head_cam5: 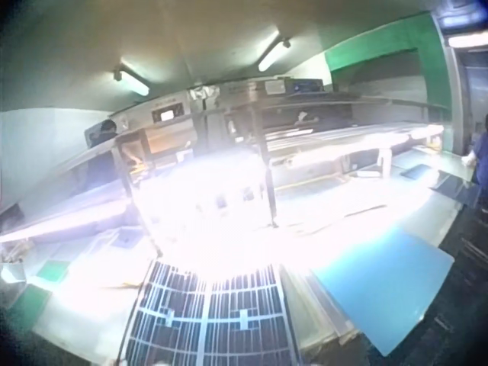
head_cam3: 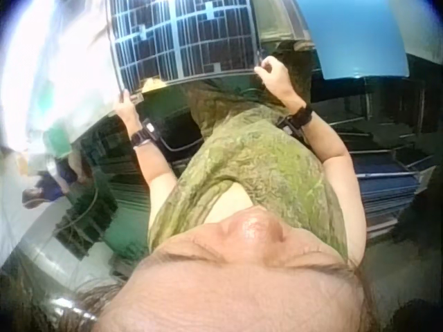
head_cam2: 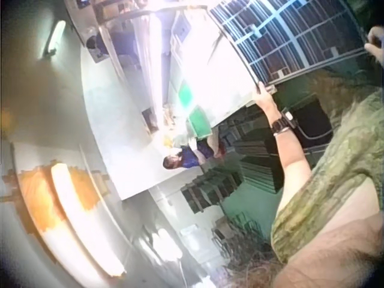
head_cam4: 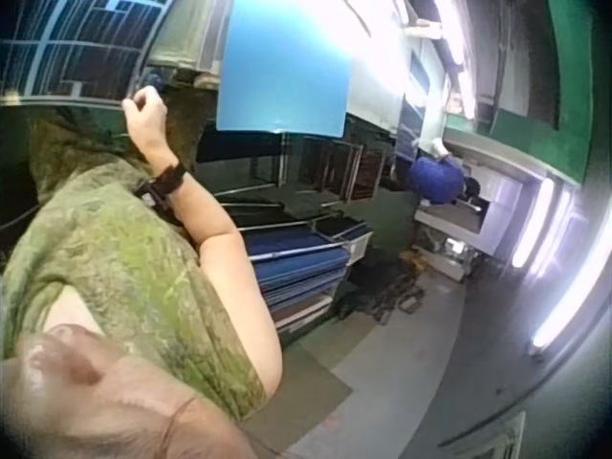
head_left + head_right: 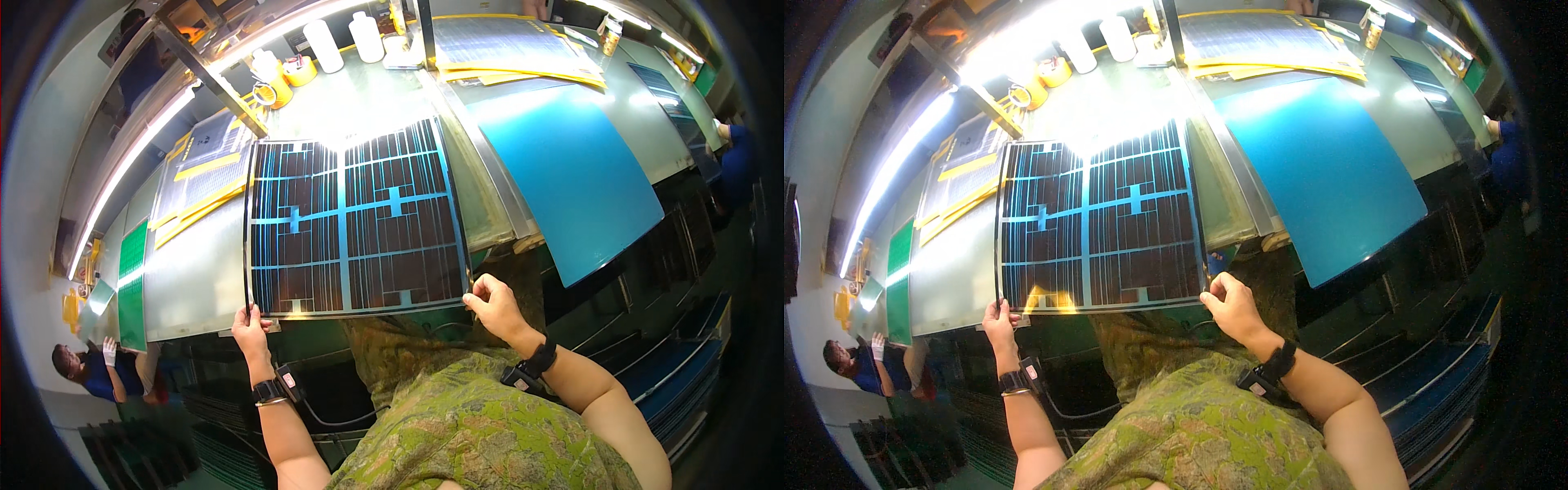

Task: Inspecting and handling solar panels at a production workstation.

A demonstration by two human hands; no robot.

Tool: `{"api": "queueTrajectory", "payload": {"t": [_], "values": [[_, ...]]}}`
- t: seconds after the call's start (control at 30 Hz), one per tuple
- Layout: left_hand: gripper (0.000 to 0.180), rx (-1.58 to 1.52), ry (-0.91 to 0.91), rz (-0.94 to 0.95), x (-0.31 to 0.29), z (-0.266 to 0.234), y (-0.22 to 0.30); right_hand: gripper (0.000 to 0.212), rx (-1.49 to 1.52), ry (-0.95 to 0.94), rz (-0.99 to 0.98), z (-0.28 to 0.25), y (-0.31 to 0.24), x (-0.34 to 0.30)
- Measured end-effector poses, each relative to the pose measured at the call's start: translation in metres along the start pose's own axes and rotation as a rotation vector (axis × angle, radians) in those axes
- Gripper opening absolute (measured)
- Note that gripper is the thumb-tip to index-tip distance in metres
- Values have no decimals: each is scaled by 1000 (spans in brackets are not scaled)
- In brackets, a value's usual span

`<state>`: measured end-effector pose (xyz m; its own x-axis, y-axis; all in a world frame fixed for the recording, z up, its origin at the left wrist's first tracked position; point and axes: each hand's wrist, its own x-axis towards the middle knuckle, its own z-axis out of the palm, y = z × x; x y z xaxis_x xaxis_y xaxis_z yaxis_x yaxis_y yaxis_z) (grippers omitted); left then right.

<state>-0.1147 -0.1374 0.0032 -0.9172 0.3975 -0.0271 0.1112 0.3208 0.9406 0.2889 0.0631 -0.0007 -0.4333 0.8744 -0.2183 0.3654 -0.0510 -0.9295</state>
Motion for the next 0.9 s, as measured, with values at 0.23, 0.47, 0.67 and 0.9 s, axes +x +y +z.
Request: {"api": "queueTrajectory", "payload": {"t": [0.23,0.47,0.67,0.9], "values": [[14,-56,10,-36,-2,3,1,18,-9,54,-63,2,4,4],[19,-210,-115,-97,-34,38,21,14,-44,213,-111,-53,26,54],[12,60,83,371,-45,44,-1,12,75,190,-57,-69,30,52],[16,295,245,467,-58,52,-14,13,49,183,-86,-67,27,50]]}}
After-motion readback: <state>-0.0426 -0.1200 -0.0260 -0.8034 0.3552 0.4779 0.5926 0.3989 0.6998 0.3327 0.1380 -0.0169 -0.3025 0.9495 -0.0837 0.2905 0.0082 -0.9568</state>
